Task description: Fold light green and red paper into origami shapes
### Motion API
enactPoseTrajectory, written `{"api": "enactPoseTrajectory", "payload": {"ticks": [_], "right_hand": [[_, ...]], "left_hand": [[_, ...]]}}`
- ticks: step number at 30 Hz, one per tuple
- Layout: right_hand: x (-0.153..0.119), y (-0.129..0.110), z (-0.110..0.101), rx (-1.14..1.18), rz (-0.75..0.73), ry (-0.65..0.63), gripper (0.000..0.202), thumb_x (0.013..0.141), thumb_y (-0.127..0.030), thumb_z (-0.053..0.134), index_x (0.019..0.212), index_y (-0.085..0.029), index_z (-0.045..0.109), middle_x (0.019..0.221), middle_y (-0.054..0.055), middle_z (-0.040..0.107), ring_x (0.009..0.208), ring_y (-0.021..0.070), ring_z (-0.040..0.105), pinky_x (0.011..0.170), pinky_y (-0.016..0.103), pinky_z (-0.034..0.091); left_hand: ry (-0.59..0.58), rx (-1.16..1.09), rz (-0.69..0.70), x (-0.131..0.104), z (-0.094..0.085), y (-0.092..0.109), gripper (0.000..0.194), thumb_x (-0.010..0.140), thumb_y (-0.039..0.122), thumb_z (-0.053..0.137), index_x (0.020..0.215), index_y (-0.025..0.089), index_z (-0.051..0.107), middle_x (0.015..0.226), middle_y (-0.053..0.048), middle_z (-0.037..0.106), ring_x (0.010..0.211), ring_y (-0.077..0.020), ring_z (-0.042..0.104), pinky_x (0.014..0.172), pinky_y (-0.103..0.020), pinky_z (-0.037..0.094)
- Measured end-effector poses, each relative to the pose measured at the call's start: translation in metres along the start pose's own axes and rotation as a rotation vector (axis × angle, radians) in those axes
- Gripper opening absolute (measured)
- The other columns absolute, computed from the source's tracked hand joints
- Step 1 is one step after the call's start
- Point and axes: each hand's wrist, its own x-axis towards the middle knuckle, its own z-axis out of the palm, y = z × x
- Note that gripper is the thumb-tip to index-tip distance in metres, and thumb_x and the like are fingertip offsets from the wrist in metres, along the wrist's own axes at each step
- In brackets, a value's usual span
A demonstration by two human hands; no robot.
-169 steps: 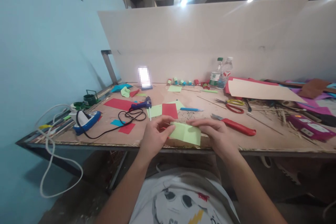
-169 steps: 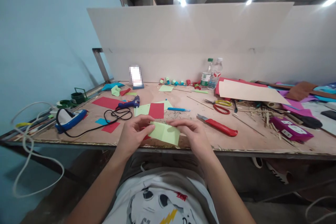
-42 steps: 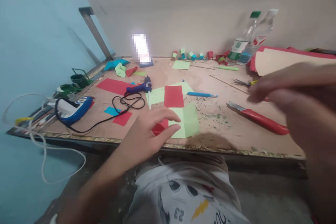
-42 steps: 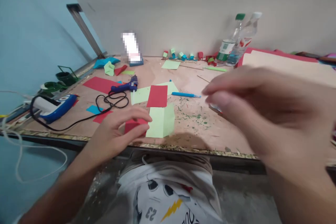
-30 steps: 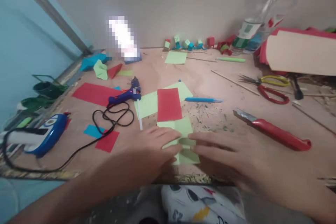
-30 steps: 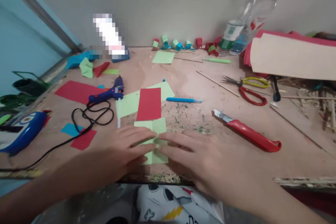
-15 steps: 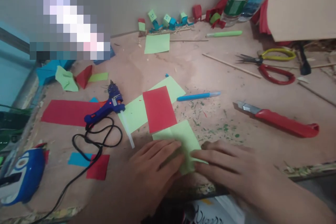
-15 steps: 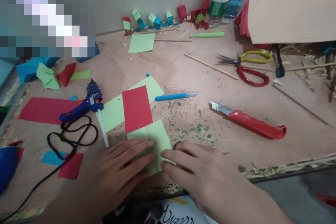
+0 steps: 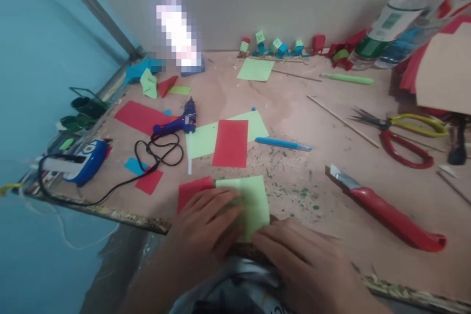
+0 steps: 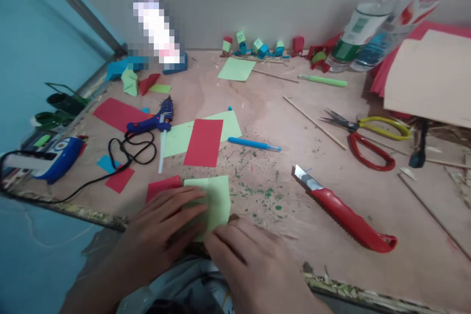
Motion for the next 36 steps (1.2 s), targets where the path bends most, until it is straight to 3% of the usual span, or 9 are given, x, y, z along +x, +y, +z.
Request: {"api": "enactPoseTrajectory", "payload": {"ticks": [4,5,7,10,13,17,24,28,36], "right_hand": [[0.006,-0.005,0.006,0.007,0.02,-0.005,0.034,0.099,-0.004,0.048,0.125,-0.019,0.065,0.103,0.007,0.078,0.089,0.0201,0.073,0.076,0.029,0.06],[0.008,-0.008,0.01,-0.016,0.041,0.049,0.032,0.1,-0.005,0.051,0.124,-0.02,0.064,0.108,0.007,0.078,0.092,0.0196,0.074,0.079,0.029,0.06],[0.011,-0.014,0.018,-0.05,0.105,0.136,0.025,0.1,-0.008,0.056,0.119,-0.022,0.065,0.116,0.008,0.076,0.099,0.0187,0.074,0.084,0.028,0.059],[0.012,-0.021,0.031,-0.113,0.181,0.183,0.015,0.101,-0.01,0.059,0.106,-0.023,0.065,0.111,0.006,0.073,0.093,0.0162,0.072,0.079,0.026,0.057],[0.009,-0.025,0.036,-0.266,0.174,0.141,0.015,0.101,-0.009,0.059,0.108,-0.021,0.066,0.108,0.007,0.072,0.09,0.0163,0.069,0.077,0.027,0.056],[0.007,-0.027,0.03,-0.441,0.139,0.035,0.018,0.101,-0.009,0.061,0.116,-0.016,0.067,0.122,0.012,0.072,0.108,0.0231,0.064,0.092,0.037,0.055],[0.0,-0.022,0.022,-0.516,0.111,-0.173,0.037,0.106,-0.036,0.057,0.136,-0.015,0.064,0.15,0.014,0.062,0.14,0.034,0.047,0.111,0.054,0.044],[0.0,-0.017,0.024,-0.569,0.077,-0.198,0.043,0.107,-0.042,0.056,0.14,-0.015,0.063,0.157,0.012,0.057,0.142,0.035,0.044,0.113,0.055,0.038],[0.004,-0.014,0.029,-0.603,0.025,-0.165,0.043,0.109,-0.04,0.052,0.14,-0.013,0.063,0.152,0.01,0.062,0.138,0.0324,0.051,0.113,0.052,0.034]], "left_hand": [[-0.085,-0.038,0.052,-0.008,-0.001,-0.009,0.019,0.103,0.026,0.06,0.119,0.019,0.069,0.136,-0.01,0.071,0.126,-0.0271,0.066,0.107,-0.047,0.056],[-0.1,-0.038,0.067,-0.009,-0.002,-0.013,0.02,0.104,0.027,0.058,0.119,0.018,0.069,0.138,-0.01,0.07,0.126,-0.027,0.066,0.108,-0.047,0.056],[-0.111,-0.037,0.109,-0.012,-0.004,-0.02,0.023,0.106,0.028,0.055,0.121,0.018,0.068,0.139,-0.011,0.07,0.128,-0.027,0.066,0.108,-0.046,0.056],[-0.059,-0.038,0.201,-0.016,-0.002,-0.03,0.024,0.107,0.028,0.052,0.122,0.017,0.067,0.138,-0.011,0.071,0.13,-0.0272,0.066,0.11,-0.047,0.056],[0.002,-0.06,0.267,-0.017,-0.001,-0.037,0.025,0.107,0.028,0.052,0.123,0.016,0.066,0.136,-0.013,0.072,0.131,-0.0279,0.065,0.111,-0.047,0.055],[-0.042,-0.155,0.275,-0.013,-0.001,-0.04,0.023,0.106,0.026,0.051,0.116,0.016,0.069,0.132,-0.012,0.074,0.128,-0.0277,0.067,0.11,-0.044,0.057],[0.005,-0.162,0.264,-0.016,0.005,-0.041,0.031,0.109,0.027,0.043,0.119,0.014,0.07,0.135,-0.013,0.072,0.13,-0.0267,0.065,0.11,-0.043,0.058],[-0.009,-0.167,0.257,-0.018,0.004,-0.039,0.024,0.107,0.022,0.049,0.118,0.013,0.069,0.135,-0.013,0.072,0.133,-0.0256,0.063,0.116,-0.043,0.053],[-0.039,-0.137,0.238,-0.017,0.002,-0.035,0.022,0.106,0.019,0.053,0.122,0.013,0.067,0.139,-0.01,0.069,0.137,-0.023,0.06,0.121,-0.041,0.048]]}}
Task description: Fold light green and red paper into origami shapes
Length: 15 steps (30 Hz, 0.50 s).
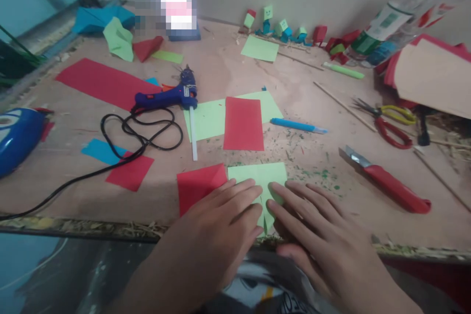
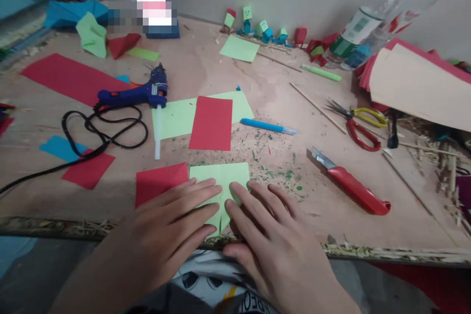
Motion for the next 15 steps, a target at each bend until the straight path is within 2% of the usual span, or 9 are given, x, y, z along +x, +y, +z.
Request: {"api": "enactPoseTrajectory", "payload": {"ticks": [7,10,15], "right_hand": [[-0.0023,0.0014,0.0,0.046,0.03,-0.028,0.043,0.106,-0.038,0.058,0.143,-0.016,0.061,0.156,0.008,0.059,0.143,0.0299,0.047,0.119,0.049,0.031],[-0.0009,0.0007,-0.0024,0.08,0.06,-0.053,0.041,0.106,-0.038,0.059,0.142,-0.018,0.062,0.156,0.006,0.059,0.144,0.029,0.046,0.12,0.049,0.03],[0.0016,-0.0017,-0.0063,0.117,0.101,-0.04,0.038,0.106,-0.036,0.058,0.138,-0.017,0.064,0.152,0.006,0.062,0.141,0.0293,0.05,0.119,0.048,0.03]], "left_hand": [[0.03,0.029,0.025,0.0004,0.0011,-0.0028,0.031,0.108,0.029,0.052,0.129,0.013,0.069,0.136,-0.014,0.07,0.133,-0.0303,0.062,0.112,-0.047,0.056],[0.055,0.022,0.029,0.0013,0.0014,-0.0039,0.031,0.108,0.03,0.053,0.127,0.014,0.071,0.133,-0.014,0.071,0.129,-0.0299,0.064,0.109,-0.046,0.058],[0.02,0.049,0.027,0.0053,0.0001,-0.003,0.031,0.108,0.031,0.051,0.126,0.016,0.072,0.13,-0.012,0.073,0.126,-0.0287,0.067,0.103,-0.046,0.062]]}}
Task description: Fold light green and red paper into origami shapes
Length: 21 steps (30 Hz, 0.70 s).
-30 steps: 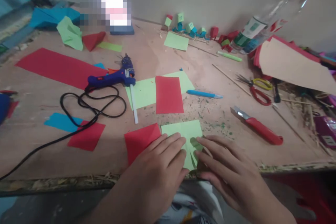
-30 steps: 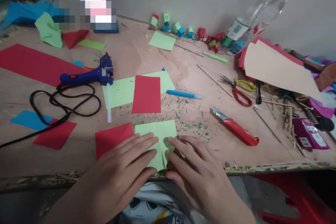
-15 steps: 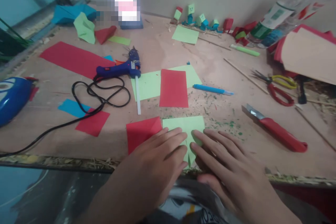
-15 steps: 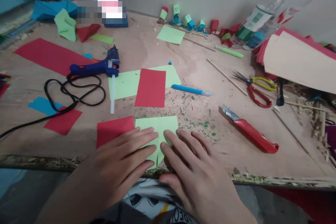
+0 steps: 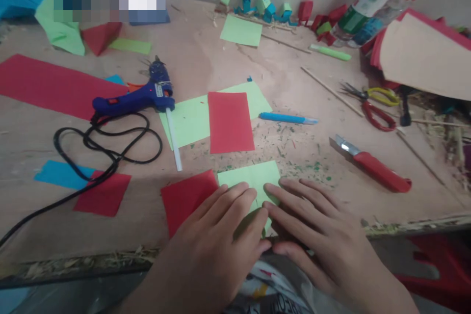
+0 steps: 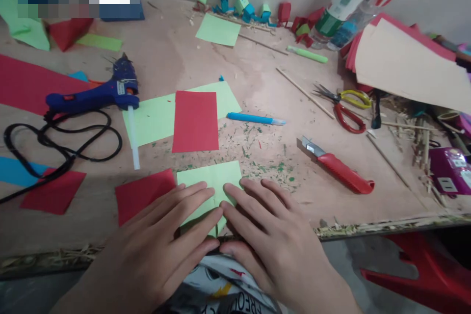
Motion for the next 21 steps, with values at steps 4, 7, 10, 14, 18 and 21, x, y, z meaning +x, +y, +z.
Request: {"api": "enactPoseTrajectory", "payload": {"ticks": [4,7,10,14,18,21], "right_hand": [[0.001,-0.001,0.002,0.016,0.042,0.041,0.035,0.107,-0.038,0.057,0.133,-0.019,0.069,0.15,0.005,0.065,0.138,0.0284,0.055,0.119,0.047,0.031],[-0.002,0.0,0.003,0.014,0.045,0.103,0.034,0.105,-0.039,0.059,0.13,-0.019,0.072,0.15,0.004,0.065,0.137,0.0286,0.057,0.117,0.045,0.035],[-0.006,0.003,0.002,0.038,0.005,0.153,0.03,0.104,-0.037,0.062,0.124,-0.019,0.075,0.144,0.001,0.07,0.132,0.0277,0.06,0.115,0.043,0.039],[-0.006,0.007,0.002,0.106,-0.012,0.16,0.025,0.105,-0.03,0.06,0.118,-0.016,0.076,0.127,0.001,0.079,0.121,0.0244,0.068,0.112,0.039,0.044],[-0.001,0.005,0.006,0.11,-0.016,0.225,0.018,0.102,-0.022,0.065,0.112,-0.013,0.077,0.115,0.004,0.082,0.11,0.0238,0.073,0.102,0.038,0.049],[-0.002,0.003,0.01,0.072,-0.026,0.243,0.019,0.101,-0.02,0.066,0.114,-0.011,0.076,0.114,0.007,0.082,0.11,0.0239,0.072,0.1,0.037,0.049]], "left_hand": [[0.004,0.03,0.008,0.001,0.0,0.001,0.028,0.107,0.03,0.055,0.122,0.016,0.074,0.13,-0.011,0.074,0.125,-0.0277,0.067,0.103,-0.045,0.061],[0.015,0.045,0.009,0.0,0.001,0.002,0.025,0.105,0.025,0.058,0.12,0.017,0.075,0.13,-0.01,0.074,0.127,-0.0265,0.066,0.107,-0.043,0.058],[-0.006,0.059,-0.009,0.0,0.0,0.004,0.025,0.104,0.02,0.058,0.122,0.017,0.075,0.133,-0.009,0.072,0.13,-0.0247,0.062,0.113,-0.04,0.052],[-0.021,0.047,-0.045,0.005,-0.001,0.01,0.02,0.101,0.015,0.061,0.115,0.017,0.076,0.129,-0.008,0.073,0.126,-0.0244,0.064,0.112,-0.041,0.053],[0.041,0.031,-0.069,0.007,0.0,0.011,0.015,0.099,0.013,0.063,0.107,0.015,0.075,0.122,-0.01,0.075,0.121,-0.0264,0.067,0.106,-0.044,0.057],[0.028,0.048,-0.044,0.005,0.001,0.01,0.015,0.1,0.015,0.06,0.108,0.013,0.074,0.124,-0.011,0.074,0.124,-0.0275,0.065,0.11,-0.044,0.054]]}}
